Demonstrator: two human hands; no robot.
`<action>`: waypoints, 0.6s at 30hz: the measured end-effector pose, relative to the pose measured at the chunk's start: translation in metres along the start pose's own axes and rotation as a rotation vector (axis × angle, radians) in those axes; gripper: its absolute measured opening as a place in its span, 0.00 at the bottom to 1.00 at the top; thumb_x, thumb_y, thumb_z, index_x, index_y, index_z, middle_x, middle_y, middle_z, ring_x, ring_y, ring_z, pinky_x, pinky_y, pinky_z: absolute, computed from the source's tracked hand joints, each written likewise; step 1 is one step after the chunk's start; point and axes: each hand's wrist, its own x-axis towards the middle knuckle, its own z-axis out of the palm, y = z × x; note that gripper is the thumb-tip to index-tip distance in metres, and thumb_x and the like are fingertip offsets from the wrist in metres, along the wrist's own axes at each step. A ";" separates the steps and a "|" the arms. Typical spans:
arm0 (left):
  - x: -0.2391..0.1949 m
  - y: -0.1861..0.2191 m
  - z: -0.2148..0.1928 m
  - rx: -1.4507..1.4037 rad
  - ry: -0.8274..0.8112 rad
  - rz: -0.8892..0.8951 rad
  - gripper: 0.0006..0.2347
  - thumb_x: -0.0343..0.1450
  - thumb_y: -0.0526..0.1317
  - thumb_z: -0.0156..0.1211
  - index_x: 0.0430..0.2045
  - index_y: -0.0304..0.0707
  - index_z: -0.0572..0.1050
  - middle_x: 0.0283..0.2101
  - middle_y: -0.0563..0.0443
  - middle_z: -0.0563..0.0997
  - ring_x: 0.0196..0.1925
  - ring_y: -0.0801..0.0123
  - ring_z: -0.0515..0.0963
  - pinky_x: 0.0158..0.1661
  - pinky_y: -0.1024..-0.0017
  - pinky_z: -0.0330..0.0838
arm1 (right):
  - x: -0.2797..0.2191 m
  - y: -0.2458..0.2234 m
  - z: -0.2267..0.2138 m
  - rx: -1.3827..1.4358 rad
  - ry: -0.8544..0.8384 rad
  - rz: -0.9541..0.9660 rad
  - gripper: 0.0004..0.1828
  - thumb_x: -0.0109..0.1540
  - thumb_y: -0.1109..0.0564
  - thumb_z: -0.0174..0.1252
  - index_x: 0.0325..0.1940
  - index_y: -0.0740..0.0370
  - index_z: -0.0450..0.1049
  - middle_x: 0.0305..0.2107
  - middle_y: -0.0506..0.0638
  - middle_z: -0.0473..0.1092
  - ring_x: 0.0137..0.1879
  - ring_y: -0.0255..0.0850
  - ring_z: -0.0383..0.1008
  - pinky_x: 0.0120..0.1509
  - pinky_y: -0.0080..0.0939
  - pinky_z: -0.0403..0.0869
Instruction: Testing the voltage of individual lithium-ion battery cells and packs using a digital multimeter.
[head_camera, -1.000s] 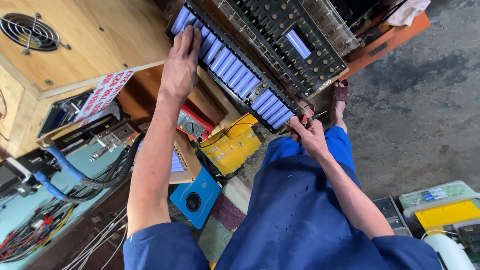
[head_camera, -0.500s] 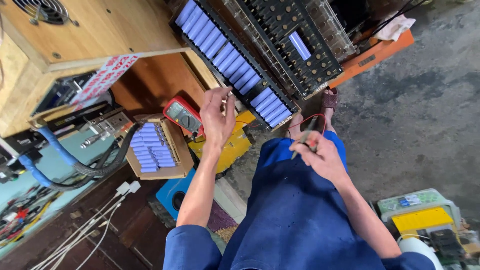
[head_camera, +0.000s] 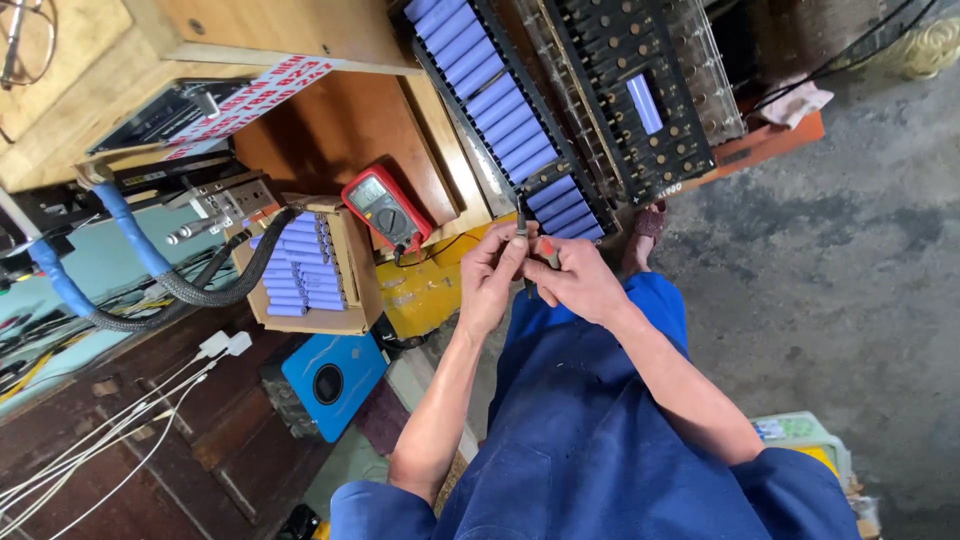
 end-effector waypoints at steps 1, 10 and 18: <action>0.002 -0.003 -0.002 -0.021 0.034 -0.027 0.09 0.78 0.35 0.55 0.41 0.27 0.81 0.37 0.44 0.79 0.41 0.69 0.75 0.45 0.70 0.72 | 0.004 0.000 0.002 0.012 0.011 -0.007 0.25 0.69 0.54 0.63 0.16 0.60 0.71 0.06 0.47 0.65 0.15 0.32 0.58 0.26 0.33 0.65; 0.071 0.019 -0.032 0.135 0.313 -0.123 0.10 0.76 0.36 0.54 0.23 0.35 0.74 0.19 0.48 0.74 0.22 0.71 0.72 0.26 0.74 0.70 | 0.035 -0.052 0.005 -0.201 0.231 0.098 0.17 0.69 0.47 0.52 0.52 0.63 0.64 0.27 0.60 0.70 0.32 0.48 0.76 0.41 0.49 0.72; 0.101 0.006 -0.048 0.150 0.306 -0.171 0.07 0.76 0.35 0.55 0.33 0.28 0.77 0.23 0.44 0.80 0.18 0.72 0.78 0.21 0.77 0.75 | 0.073 -0.058 -0.017 0.058 0.343 -0.108 0.14 0.74 0.60 0.47 0.58 0.68 0.73 0.20 0.54 0.64 0.20 0.36 0.61 0.28 0.33 0.66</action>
